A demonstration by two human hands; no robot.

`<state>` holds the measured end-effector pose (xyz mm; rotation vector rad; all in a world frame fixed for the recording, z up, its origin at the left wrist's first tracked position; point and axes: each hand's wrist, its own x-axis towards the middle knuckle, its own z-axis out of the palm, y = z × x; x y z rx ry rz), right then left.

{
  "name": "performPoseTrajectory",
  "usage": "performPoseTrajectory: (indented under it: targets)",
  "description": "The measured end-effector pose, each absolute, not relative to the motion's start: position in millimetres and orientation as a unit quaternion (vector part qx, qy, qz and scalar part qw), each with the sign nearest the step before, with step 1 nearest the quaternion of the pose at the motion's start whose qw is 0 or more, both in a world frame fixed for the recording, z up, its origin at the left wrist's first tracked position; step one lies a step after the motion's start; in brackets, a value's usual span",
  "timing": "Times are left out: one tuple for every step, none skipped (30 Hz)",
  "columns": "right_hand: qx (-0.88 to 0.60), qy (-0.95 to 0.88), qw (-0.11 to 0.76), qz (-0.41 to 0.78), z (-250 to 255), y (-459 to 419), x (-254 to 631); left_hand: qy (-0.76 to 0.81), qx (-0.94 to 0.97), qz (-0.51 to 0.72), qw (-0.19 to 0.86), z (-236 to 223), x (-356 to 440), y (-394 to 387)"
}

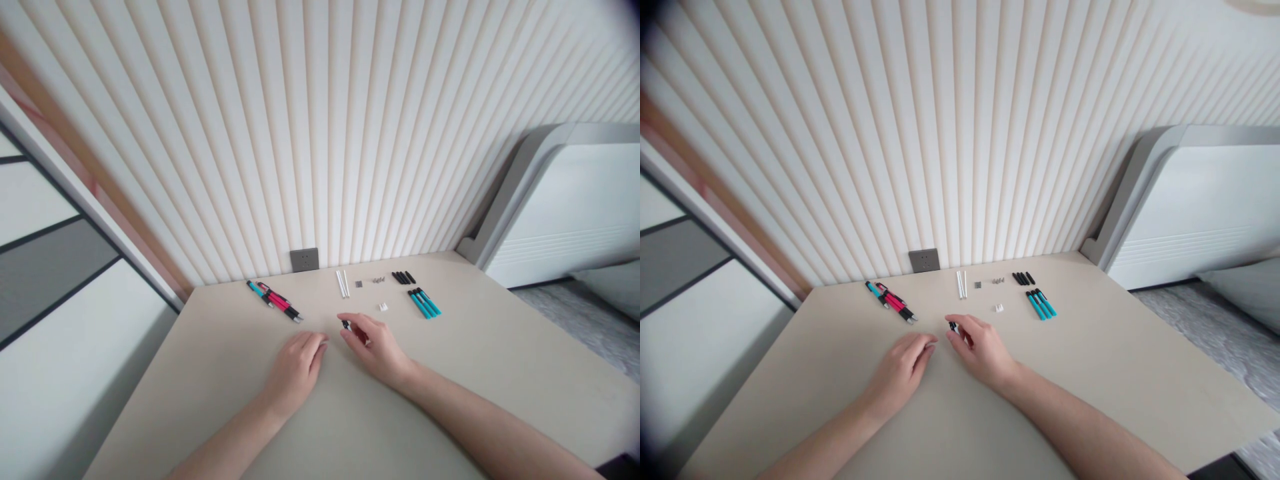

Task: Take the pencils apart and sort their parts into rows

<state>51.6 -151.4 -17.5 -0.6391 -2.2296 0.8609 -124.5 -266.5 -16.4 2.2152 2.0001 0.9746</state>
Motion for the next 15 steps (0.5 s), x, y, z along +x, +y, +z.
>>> performPoseTrajectory:
  targets:
    - [-0.243,-0.853,0.327,0.326,-17.4,-151.0,51.7,0.637,0.706,0.310,-0.001,-16.9,-124.6,-266.5]
    - [-0.243,-0.854,0.328,0.323,-17.2,-150.7,51.8,0.636,0.705,0.312,-0.003,-17.4,-124.7,-266.5]
    - [-0.241,-0.854,0.331,0.320,-16.8,-150.5,51.8,0.636,0.705,0.314,-0.006,-17.7,-124.7,-266.5]
    - [-0.238,-0.854,0.335,0.318,-16.3,-150.5,51.9,0.636,0.704,0.316,-0.008,-17.9,-124.6,-266.5]
    - [-0.232,-0.855,0.338,0.317,-15.6,-150.5,51.9,0.636,0.703,0.318,-0.009,-18.1,-124.6,-266.6]
    - [-0.225,-0.855,0.341,0.320,-14.8,-150.7,52.0,0.638,0.701,0.319,-0.010,-18.2,-124.5,-266.6]
    - [-0.217,-0.855,0.342,0.324,-13.9,-150.8,52.0,0.639,0.699,0.321,-0.011,-18.4,-124.4,-266.7]
    - [-0.212,-0.854,0.341,0.330,-13.3,-151.0,52.1,0.640,0.697,0.323,-0.013,-18.6,-124.4,-266.7]
    - [-0.209,-0.855,0.339,0.334,-12.9,-151.1,52.1,0.641,0.695,0.325,-0.016,-18.8,-124.4,-266.8]
    - [-0.210,-0.855,0.334,0.335,-12.9,-151.1,52.2,0.642,0.694,0.326,-0.017,-19.0,-124.5,-266.8]
    - [-0.216,-0.856,0.329,0.334,-13.2,-151.1,52.1,0.642,0.693,0.326,-0.018,-19.2,-124.5,-266.9]
    - [-0.225,-0.858,0.322,0.330,-13.8,-150.9,52.1,0.642,0.694,0.326,-0.020,-19.4,-124.6,-267.0]
    - [-0.235,-0.860,0.314,0.326,-14.7,-150.7,52.0,0.641,0.694,0.327,-0.021,-19.6,-124.7,-267.0]
    - [-0.244,-0.863,0.306,0.321,-15.7,-150.5,51.9,0.639,0.694,0.331,-0.023,-19.8,-124.8,-267.0]
    - [-0.252,-0.865,0.298,0.317,-16.7,-150.2,51.7,0.637,0.694,0.335,-0.027,-20.0,-124.9,-267.1]
